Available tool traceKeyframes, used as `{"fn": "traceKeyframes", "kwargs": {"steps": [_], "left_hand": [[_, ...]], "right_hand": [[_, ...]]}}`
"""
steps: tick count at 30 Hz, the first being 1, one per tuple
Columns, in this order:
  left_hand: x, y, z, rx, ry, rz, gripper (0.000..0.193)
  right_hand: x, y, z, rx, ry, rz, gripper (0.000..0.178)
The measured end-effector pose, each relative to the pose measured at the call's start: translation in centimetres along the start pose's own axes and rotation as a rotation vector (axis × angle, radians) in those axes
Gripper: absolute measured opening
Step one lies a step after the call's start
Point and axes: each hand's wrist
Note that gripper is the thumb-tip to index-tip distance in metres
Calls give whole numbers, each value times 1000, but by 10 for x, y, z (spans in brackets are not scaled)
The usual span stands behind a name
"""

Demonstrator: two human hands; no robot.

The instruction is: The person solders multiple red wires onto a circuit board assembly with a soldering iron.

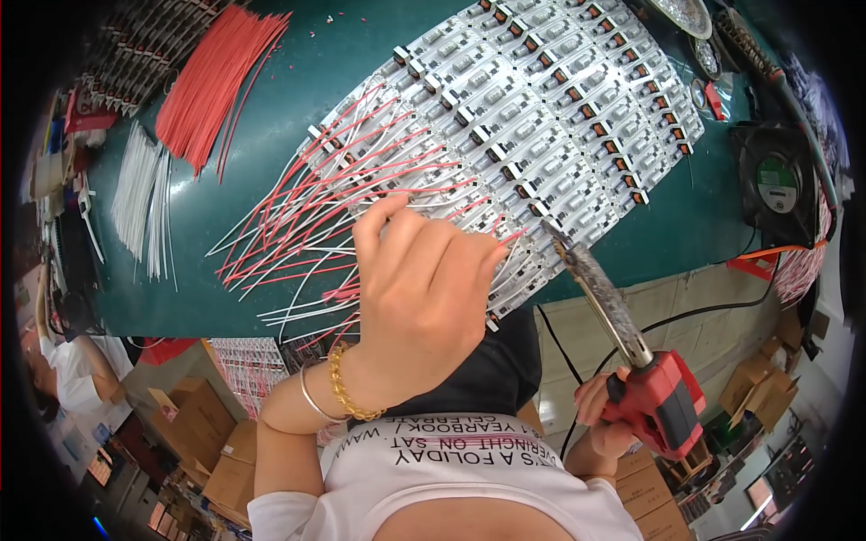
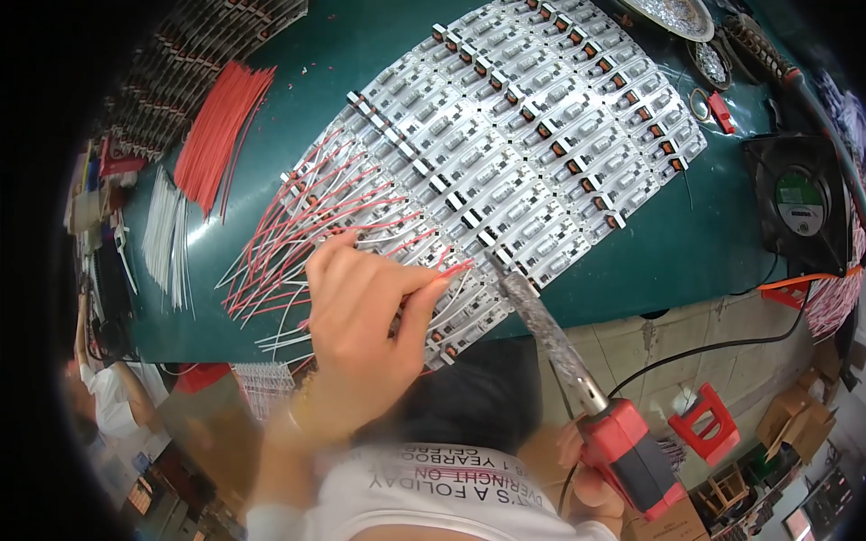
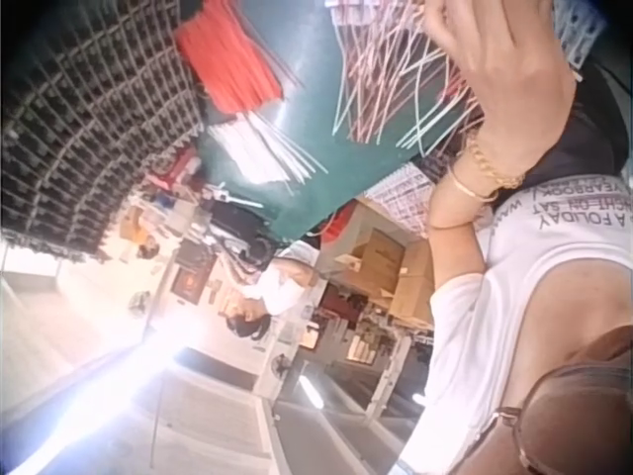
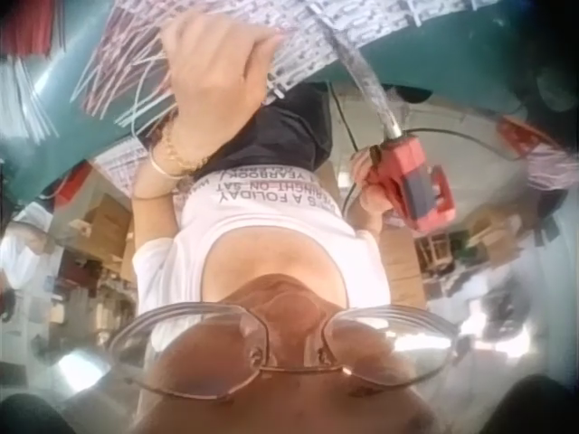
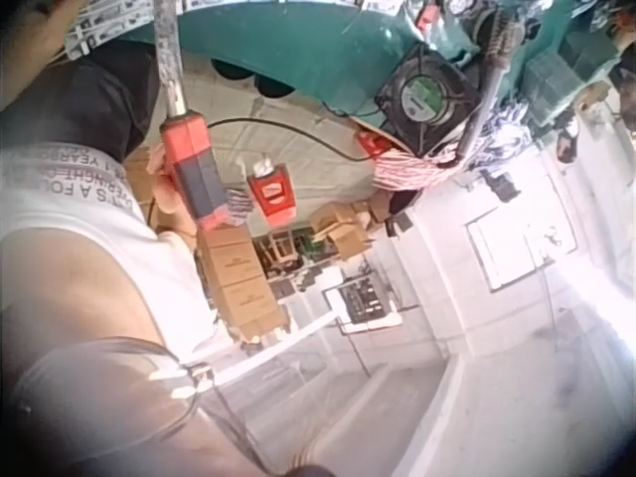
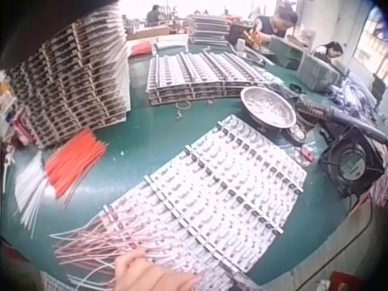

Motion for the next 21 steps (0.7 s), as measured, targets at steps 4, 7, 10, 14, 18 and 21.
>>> {"fn": "traceKeyframes", "kwargs": {"steps": [4, 7, 10, 14, 18, 21], "left_hand": [[2, -1, 0, 2, 9, -28, 13], [3, -2, 0, 9, 11, -34, 13], [2, -1, 0, 16, 7, -26, 13], [2, 0, 1, 10, 0, -23, 13], [3, -2, 1, 0, -8, -35, 13], [4, -2, 2, -6, -10, -41, 12]], "right_hand": [[6, 9, -7, -31, 72, 47, 90], [-3, -7, 8, -83, -108, -101, 58], [-2, -3, 8, -6, -107, -77, 57], [2, -4, 7, 119, -131, -133, 55], [1, 3, 1, 150, -43, -26, 55], [-1, -1, 9, 88, -75, -31, 59]]}}
Point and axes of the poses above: each hand's wrist, its own x-axis away from the middle knuckle, its own y-axis out of the back of the hand, z = x × y, and after that the axes turned 12 degrees about -x, right-handed
